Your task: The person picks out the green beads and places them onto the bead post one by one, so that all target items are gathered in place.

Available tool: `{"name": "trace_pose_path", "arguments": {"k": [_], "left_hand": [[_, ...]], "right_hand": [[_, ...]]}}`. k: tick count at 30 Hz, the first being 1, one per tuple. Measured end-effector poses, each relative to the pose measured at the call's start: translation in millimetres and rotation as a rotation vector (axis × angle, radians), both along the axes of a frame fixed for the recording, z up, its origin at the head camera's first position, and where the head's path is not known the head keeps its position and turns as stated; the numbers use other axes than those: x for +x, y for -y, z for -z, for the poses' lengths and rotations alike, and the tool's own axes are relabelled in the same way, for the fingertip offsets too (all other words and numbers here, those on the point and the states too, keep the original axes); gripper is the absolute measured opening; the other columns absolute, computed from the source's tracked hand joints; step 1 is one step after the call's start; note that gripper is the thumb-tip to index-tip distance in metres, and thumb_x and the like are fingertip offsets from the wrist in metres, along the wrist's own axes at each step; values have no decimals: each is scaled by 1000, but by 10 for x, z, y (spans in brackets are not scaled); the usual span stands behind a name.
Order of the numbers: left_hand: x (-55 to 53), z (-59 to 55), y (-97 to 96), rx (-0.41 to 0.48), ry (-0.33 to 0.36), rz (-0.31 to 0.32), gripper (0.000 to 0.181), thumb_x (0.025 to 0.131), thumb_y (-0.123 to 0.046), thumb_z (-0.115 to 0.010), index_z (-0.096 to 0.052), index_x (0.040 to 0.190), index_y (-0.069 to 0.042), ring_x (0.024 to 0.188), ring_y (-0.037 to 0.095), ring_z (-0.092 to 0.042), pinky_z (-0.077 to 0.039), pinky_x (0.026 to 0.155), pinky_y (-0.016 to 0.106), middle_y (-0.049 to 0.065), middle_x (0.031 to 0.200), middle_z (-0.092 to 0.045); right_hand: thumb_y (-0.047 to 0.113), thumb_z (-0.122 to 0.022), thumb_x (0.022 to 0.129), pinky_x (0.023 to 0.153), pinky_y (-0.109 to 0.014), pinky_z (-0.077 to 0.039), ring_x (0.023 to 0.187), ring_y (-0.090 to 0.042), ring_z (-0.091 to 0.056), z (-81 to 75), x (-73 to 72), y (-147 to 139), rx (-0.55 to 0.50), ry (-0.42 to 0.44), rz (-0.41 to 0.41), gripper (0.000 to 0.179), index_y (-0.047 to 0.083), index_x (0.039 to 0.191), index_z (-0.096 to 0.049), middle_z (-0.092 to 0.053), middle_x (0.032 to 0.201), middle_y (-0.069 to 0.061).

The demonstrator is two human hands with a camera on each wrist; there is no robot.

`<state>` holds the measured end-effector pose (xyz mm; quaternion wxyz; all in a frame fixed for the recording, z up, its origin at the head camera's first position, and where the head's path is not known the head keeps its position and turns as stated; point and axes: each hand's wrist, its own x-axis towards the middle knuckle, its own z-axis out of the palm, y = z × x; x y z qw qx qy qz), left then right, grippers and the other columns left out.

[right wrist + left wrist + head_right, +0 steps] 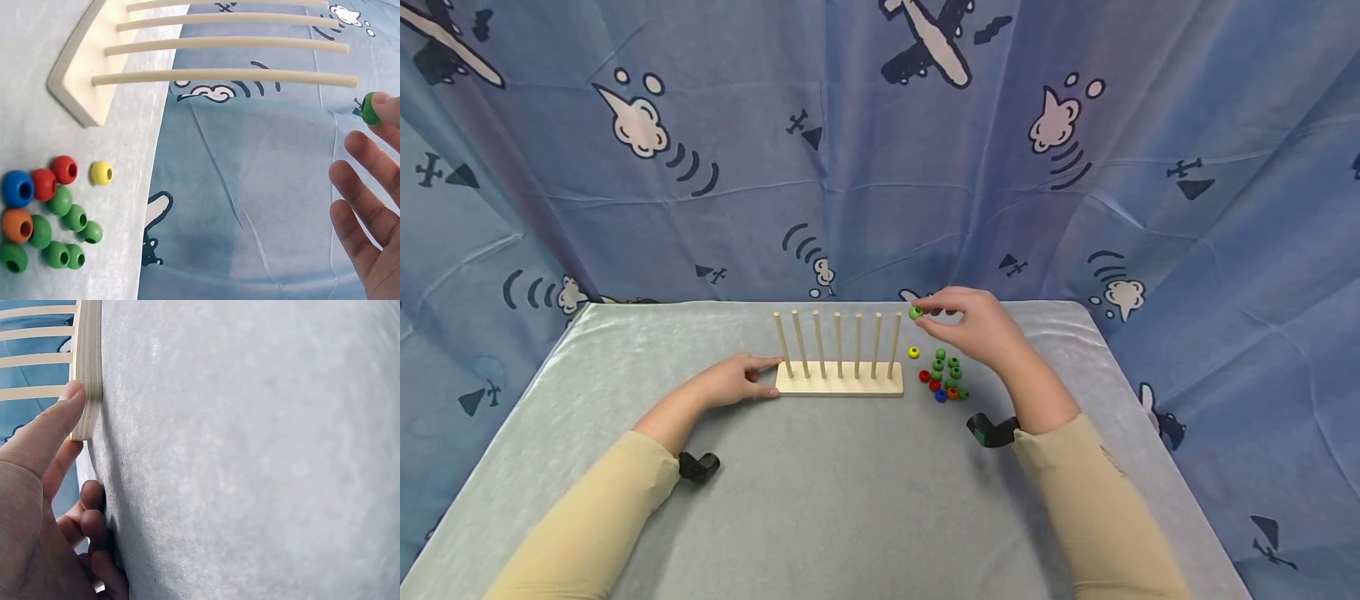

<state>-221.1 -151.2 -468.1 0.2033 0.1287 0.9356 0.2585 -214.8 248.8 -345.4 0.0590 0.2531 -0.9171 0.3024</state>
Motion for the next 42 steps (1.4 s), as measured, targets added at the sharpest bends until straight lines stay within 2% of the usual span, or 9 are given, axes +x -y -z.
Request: {"name": "trace_pose_path", "arguments": {"k": [12,24,31,42], "left_hand": [[-17,37,8,7,1,0,70,87,-47,-74,-48,149,-28,86,21,-49,-40,79,40,7,99,-51],[-3,17,5,10,9,-14,69,87,-46,-74,-48,149,-29,87,22,-50,-42,84,42,8,101,-52],[-2,20,7,16,6,-9,69,88,-46,-74,-48,149,-28,86,22,-49,-41,82,42,8,101,-51],[32,-22,-18,7,19,-12,68,88,-45,-73,-47,149,-29,85,22,-47,-39,80,40,8,99,-49]], "right_hand": [[26,-71,94,83,-42,-48,97,-20,-58,-28,-53,145,8,26,-12,27,18,119,-74,-69,105,0],[27,-72,93,84,-42,-48,95,-18,-59,-20,-91,229,35,56,-25,26,17,118,-75,-69,104,1],[28,-72,93,84,-41,-47,97,-22,-59,19,-90,233,31,78,-17,27,17,118,-75,-69,104,1],[32,-73,92,83,-44,-49,97,-22,-61,134,-97,239,75,126,-7,28,14,113,-76,-69,114,-4]]}}
